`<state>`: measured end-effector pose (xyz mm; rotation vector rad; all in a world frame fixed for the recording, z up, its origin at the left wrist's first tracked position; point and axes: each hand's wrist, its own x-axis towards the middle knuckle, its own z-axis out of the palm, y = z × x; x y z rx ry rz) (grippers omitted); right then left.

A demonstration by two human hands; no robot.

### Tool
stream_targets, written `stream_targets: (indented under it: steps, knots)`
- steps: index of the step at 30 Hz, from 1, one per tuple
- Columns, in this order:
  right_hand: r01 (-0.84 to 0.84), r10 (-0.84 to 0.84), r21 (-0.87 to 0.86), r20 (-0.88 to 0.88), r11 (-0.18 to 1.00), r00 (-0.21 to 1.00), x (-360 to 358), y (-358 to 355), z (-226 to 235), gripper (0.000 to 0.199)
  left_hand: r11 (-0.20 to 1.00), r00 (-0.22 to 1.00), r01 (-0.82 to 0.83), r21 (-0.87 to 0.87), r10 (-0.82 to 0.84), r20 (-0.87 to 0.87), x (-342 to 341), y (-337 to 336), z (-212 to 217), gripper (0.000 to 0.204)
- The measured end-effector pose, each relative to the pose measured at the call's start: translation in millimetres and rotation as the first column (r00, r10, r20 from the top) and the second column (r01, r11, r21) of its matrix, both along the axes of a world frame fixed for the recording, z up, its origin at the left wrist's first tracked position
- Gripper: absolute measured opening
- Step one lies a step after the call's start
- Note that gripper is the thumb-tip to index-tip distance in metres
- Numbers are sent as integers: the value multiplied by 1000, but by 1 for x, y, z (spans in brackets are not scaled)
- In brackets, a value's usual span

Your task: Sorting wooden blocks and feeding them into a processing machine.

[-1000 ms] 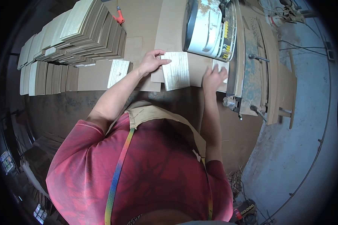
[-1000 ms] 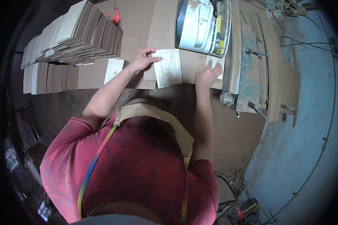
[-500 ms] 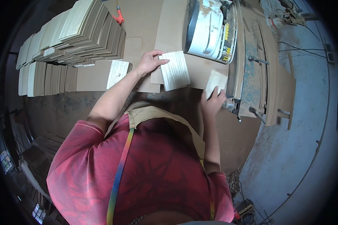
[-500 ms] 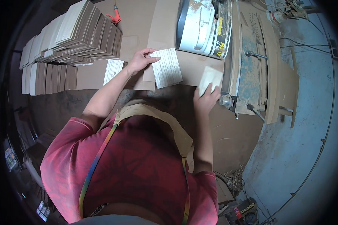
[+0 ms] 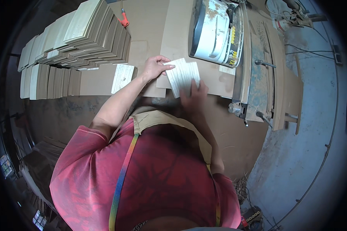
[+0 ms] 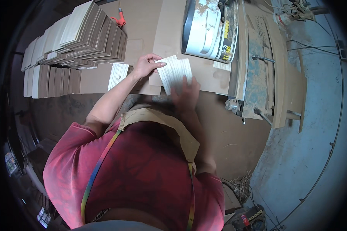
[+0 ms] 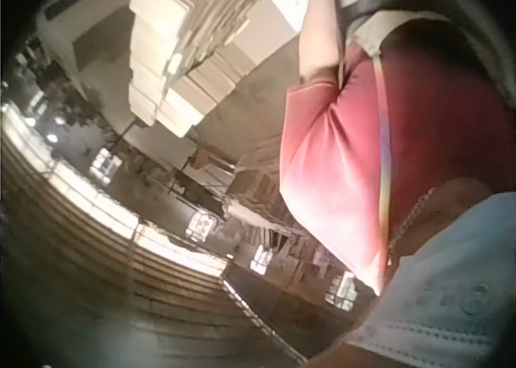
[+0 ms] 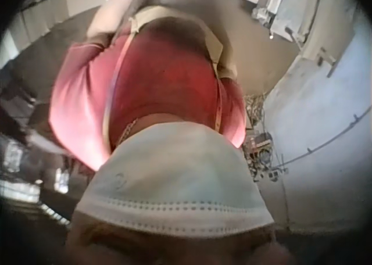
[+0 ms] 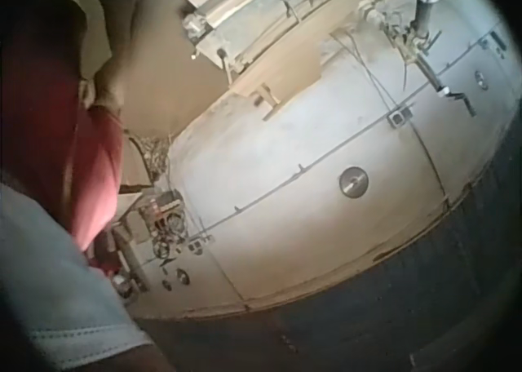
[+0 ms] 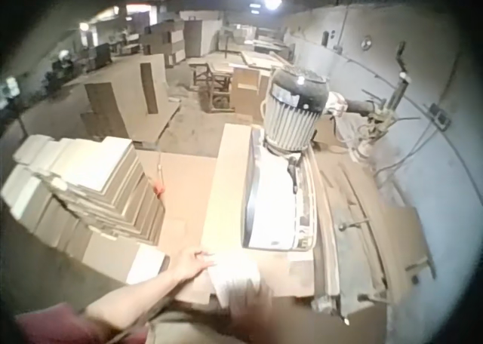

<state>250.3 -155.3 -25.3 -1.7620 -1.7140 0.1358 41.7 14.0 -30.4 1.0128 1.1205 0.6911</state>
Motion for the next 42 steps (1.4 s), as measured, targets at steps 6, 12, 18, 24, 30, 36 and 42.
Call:
stream_targets:
  steps: [6, 12, 18, 24, 30, 36, 42]
  knots:
    - [351, -335, -11, 269, 936, 903, 84, -39, -8, 56, 1000, 980, 16, -21, -11, 197, 2, -3, -2, 48]
    - [467, -497, 174, 363, 867, 788, 97, 64, -21, 52, 998, 971, 55, -42, -43, 234, 13, 4, 10, 50]
    - [29, -24, -52, 103, 998, 994, -26, 36, 14, 67, 999, 1000, 2, -54, -1, 24, 11, 4, -2, 51]
    - [125, -129, 61, 56, 990, 990, 33, -36, -2, 61, 999, 995, -33, -34, 36, 89, 13, -1, -1, 39]
    - [387, -389, 81, 356, 919, 849, 106, 17, -30, 53, 1000, 997, -15, -23, 17, 80, 7, 0, 2, 31]
    - [181, -179, -18, 100, 983, 979, 0, 62, -10, 62, 999, 991, -3, 46, 9, -133, 11, 9, -1, 33]
    - [104, -96, -45, 148, 994, 984, 19, -20, -2, 69, 999, 998, -43, -27, 42, -36, 6, -3, 5, 31]
